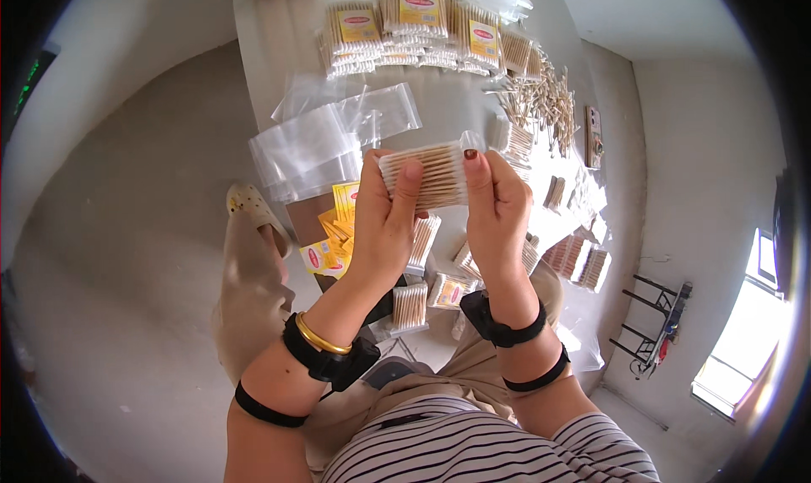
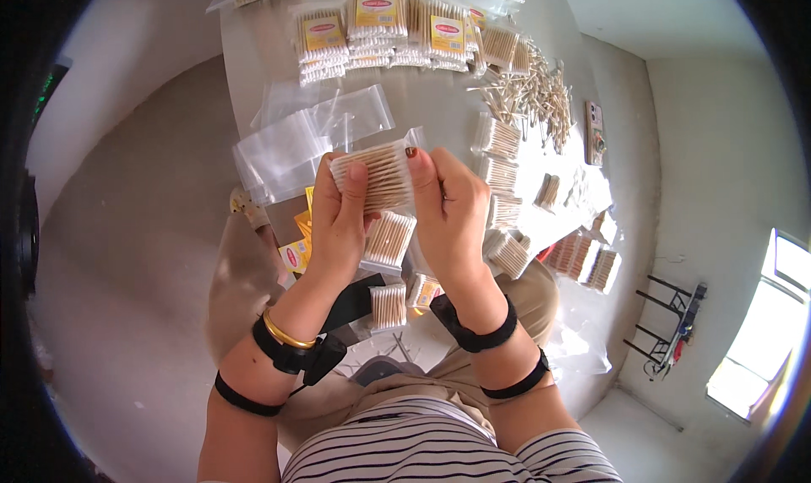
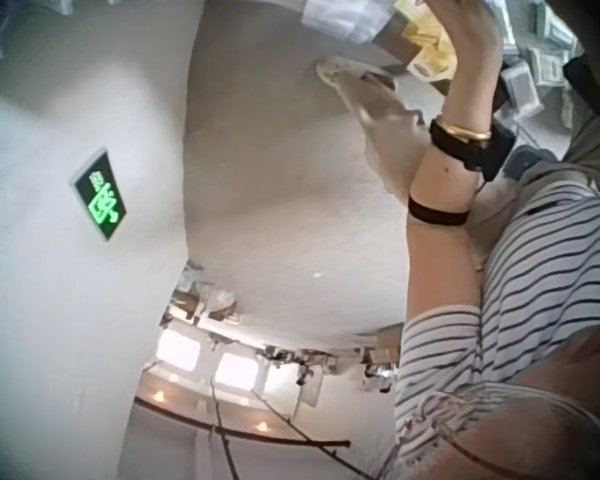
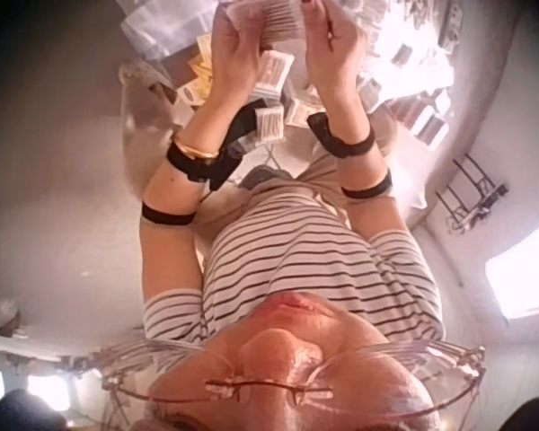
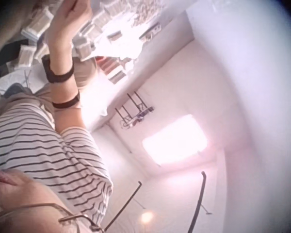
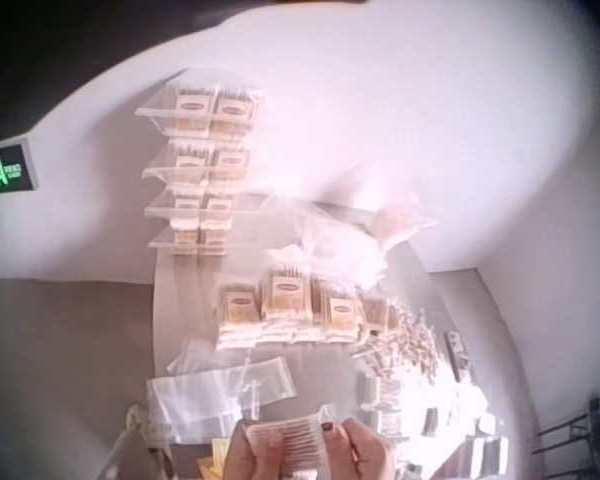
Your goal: The person sits on the floor and repeatedly places bundles of cotton swabs into small clear plastic bags. They seal each bag and set it aside on the table among other packaged units.
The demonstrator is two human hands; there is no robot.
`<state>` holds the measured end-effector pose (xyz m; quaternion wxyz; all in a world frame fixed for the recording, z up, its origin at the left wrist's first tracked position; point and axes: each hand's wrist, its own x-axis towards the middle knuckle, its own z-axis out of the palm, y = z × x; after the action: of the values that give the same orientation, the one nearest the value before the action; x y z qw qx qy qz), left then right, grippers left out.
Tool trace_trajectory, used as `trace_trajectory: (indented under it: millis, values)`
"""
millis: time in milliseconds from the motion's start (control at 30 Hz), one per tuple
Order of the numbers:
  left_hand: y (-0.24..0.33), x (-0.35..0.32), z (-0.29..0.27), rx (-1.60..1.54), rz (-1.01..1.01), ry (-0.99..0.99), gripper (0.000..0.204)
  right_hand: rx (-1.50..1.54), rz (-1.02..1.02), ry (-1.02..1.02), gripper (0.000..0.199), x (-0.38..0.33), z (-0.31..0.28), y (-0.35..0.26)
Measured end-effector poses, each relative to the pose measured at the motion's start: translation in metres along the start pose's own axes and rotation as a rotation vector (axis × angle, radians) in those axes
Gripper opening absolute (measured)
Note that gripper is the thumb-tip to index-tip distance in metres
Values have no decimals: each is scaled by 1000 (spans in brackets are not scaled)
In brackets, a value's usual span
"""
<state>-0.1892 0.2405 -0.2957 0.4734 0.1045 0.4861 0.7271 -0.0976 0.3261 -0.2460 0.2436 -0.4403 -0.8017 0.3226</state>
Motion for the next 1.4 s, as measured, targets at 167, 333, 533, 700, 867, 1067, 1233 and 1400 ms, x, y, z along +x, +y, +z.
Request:
trace_trajectory:
  millis: [167,333,533,700,867,1067,1233,1400]
  values:
    - [5,-2,-5,-8,4,-78,38,144,59,-104,39,10,-5,2]
    - [1,2,-9,2,13,-197,49,159,115,-161,37,17,-15,3]
    - [8,16,-35,67,-109,104,66,-324,-239,32,27,35,-9,57]
    - [14,17,-35,62,-131,137,60,-485,-318,-24,30,41,0,84]
    - [15,17,-32,42,-139,111,51,-512,-227,-90,33,35,-5,79]
    - [13,16,-31,8,-158,97,48,-593,-293,-36,35,43,-6,73]
    - [14,16,-34,1,-167,90,46,-460,-299,-54,32,50,-26,64]
    - [15,14,-32,-20,-141,59,45,-422,-254,6,27,47,-25,82]
